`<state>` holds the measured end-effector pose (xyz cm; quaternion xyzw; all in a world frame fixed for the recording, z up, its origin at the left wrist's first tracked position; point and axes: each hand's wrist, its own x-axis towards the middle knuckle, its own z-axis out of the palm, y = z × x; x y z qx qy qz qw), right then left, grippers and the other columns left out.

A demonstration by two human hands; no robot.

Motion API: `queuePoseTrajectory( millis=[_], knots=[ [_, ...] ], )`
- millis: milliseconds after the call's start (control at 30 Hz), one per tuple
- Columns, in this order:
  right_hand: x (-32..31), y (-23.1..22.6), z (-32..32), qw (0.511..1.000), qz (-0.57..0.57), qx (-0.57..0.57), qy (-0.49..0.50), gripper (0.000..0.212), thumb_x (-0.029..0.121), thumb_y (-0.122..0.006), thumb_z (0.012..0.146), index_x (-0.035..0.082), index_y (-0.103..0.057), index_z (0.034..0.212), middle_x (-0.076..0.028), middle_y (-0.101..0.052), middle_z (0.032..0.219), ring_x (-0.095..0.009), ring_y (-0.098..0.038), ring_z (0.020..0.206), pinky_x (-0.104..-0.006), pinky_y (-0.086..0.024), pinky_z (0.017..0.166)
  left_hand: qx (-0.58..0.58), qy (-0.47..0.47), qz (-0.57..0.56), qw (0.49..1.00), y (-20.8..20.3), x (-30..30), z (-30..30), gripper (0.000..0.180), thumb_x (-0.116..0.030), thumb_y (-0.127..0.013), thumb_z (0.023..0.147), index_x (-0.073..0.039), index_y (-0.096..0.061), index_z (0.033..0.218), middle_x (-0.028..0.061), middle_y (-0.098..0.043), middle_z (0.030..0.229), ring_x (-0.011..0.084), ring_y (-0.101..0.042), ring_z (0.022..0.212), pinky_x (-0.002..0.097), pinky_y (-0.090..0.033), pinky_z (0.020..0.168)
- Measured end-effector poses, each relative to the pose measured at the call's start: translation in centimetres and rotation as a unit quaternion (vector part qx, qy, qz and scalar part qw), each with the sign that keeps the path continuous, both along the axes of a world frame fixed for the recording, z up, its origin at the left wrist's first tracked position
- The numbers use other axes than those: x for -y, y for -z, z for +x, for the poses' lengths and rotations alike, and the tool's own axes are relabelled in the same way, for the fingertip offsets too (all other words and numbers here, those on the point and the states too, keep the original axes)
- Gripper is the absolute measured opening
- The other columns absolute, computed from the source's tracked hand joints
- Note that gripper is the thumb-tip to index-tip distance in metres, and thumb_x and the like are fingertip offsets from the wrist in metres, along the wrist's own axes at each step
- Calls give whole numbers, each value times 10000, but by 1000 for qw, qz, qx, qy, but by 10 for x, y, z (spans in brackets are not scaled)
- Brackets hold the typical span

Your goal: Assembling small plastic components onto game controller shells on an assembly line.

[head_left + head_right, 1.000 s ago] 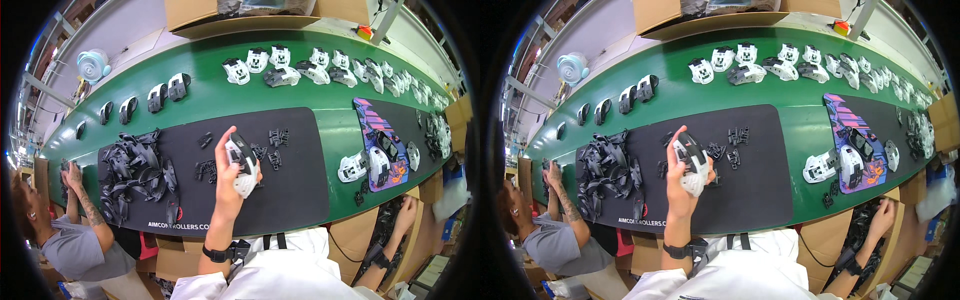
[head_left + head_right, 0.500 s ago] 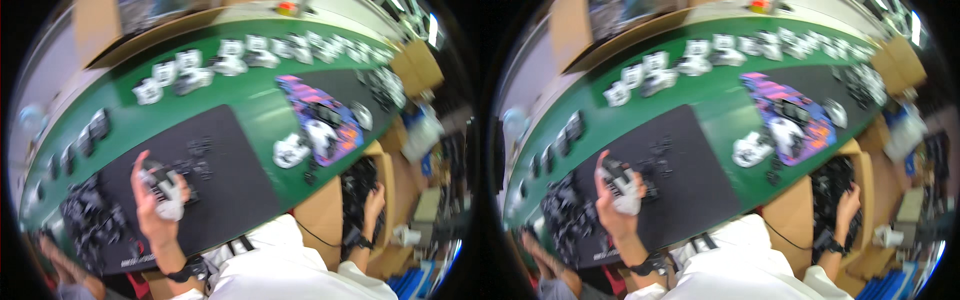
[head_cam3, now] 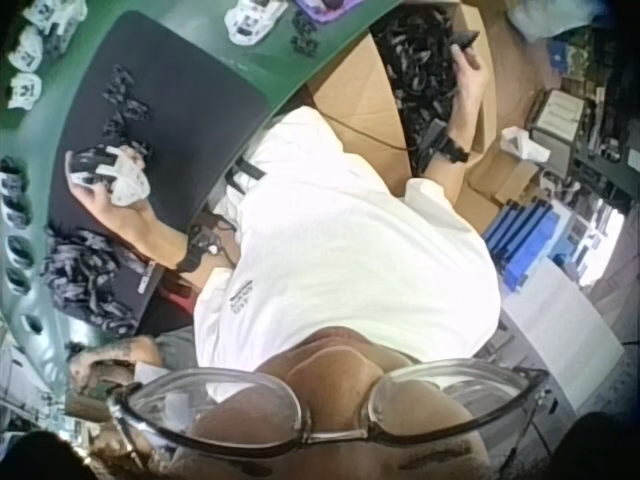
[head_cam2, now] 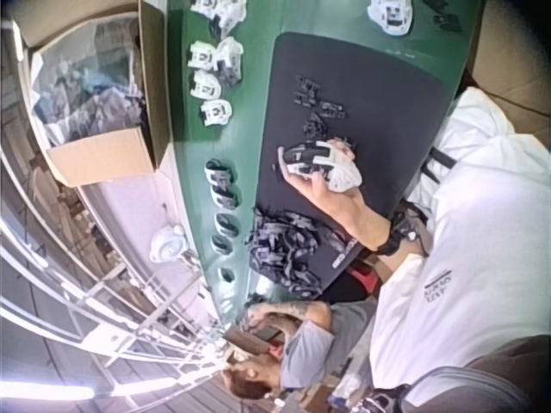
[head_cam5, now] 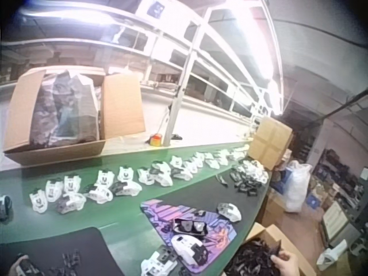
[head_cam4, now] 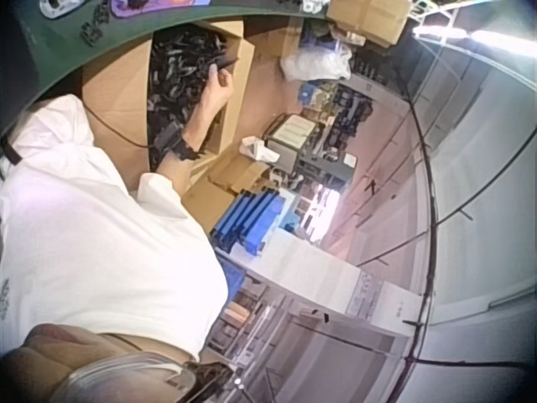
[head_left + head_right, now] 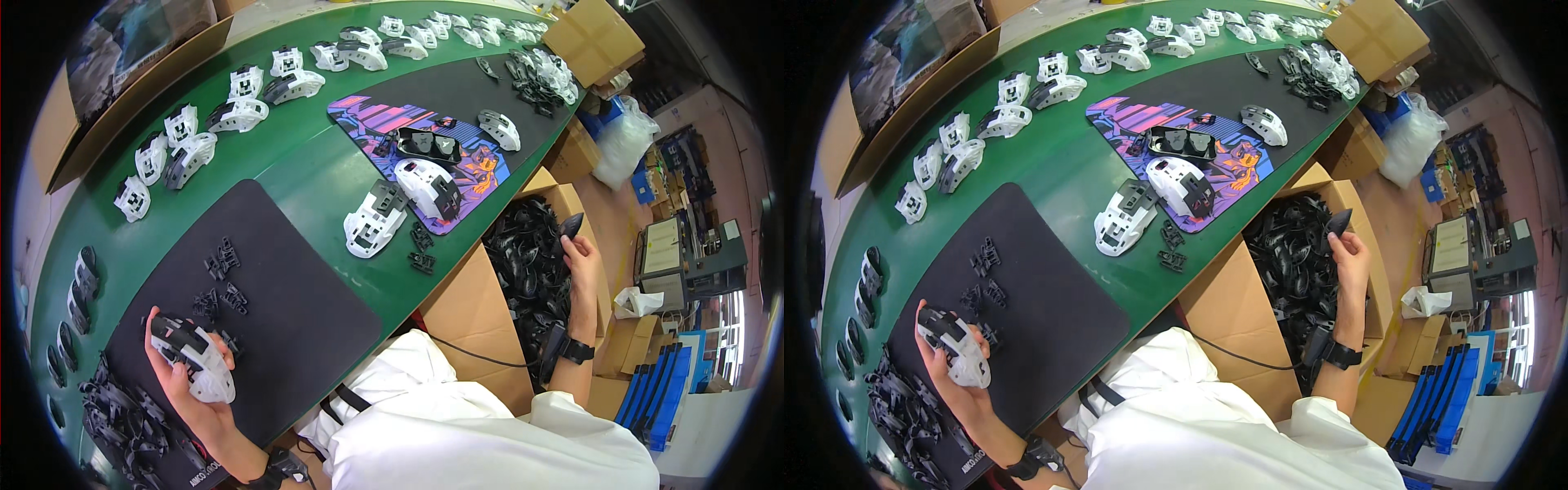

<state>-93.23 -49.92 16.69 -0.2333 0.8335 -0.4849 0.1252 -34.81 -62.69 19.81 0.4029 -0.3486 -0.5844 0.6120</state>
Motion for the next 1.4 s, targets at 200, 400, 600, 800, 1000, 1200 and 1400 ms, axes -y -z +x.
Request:
queuePoseTrajectory(
  millis=[200, 400, 600, 800, 1000, 1200, 1400],
  knots=[
    [46, -61, 84, 963, -211, 101, -135, 126, 136, -650, 989, 52, -642, 1083, -4, -657, 925, -103, -631, 814, -241, -523, 742, -35, -20, -12, 999, -13, -11, 3, 879, -272, -688, 822, -79, -248, 1559, 139, -589, 1142, 280, -654, 850, 343, -563, 624],
    [92, -121, 216, 884, -153, 106, -429, 199, 32, -585, 958, 21, -543, 1153, -50, -592, 1021, -106, -585, 887, -256, -497, 737, -105, 79, -11, 991, -9, 1, -7, 944, -208, -719, 748, -54, -258, 1558, 200, -666, 943, 256, -686, 798, 350, -571, 672],
    [173, -130, 328, 663, -117, 167, -720, 119, -58, -674, 860, -26, -664, 975, -62, -601, 975, -104, -587, 894, -218, -499, 740, -21, 35, -28, 999, -10, -23, 14, 993, -219, -671, 765, 13, -165, 1587, 181, -648, 1018, 258, -685, 889, 351, -566, 729],
    [200, -144, 415, 580, 118, 227, -773, 117, -81, -724, 829, -42, -674, 928, -43, -670, 964, -99, -648, 888, -238, -543, 790, -62, 44, 38, 996, -7, -37, 33, 994, -390, -639, 806, -21, -171, 1602, 171, -593, 1226, 236, -622, 1093, 340, -498, 917],
    [201, -117, 435, 588, 34, 102, -802, 146, -15, -757, 818, 0, -697, 951, -20, -637, 885, -88, -595, 750, -232, -511, 669, 77, 115, 43, 989, -3, -36, 38, 1048, -531, -658, 798, -16, -217, 1598, 105, -354, 1336, 263, -392, 1385, 424, -270, 1168],
    [190, -116, 434, 599, -43, -80, -795, 286, 23, -798, 746, 79, -720, 1015, -45, -562, 948, -138, -566, 776, -259, -448, 618, 189, 116, -54, 974, -7, -37, 28, 1015, -183, -744, 715, -70, -252, 1596, 148, -408, 1198, 273, -406, 1134, 370, -362, 1035],
    [191, -108, 417, 574, -94, -88, -809, 286, 34, -799, 759, 87, -705, 1024, -91, -625, 1138, -235, -642, 902, -350, -526, 756, 231, 115, -38, 965, -27, -30, 23, 1036, -34, -713, 638, -14, -266, 1573, 112, -358, 1345, 232, -373, 1324, 344, -276, 1118]
  ],
)
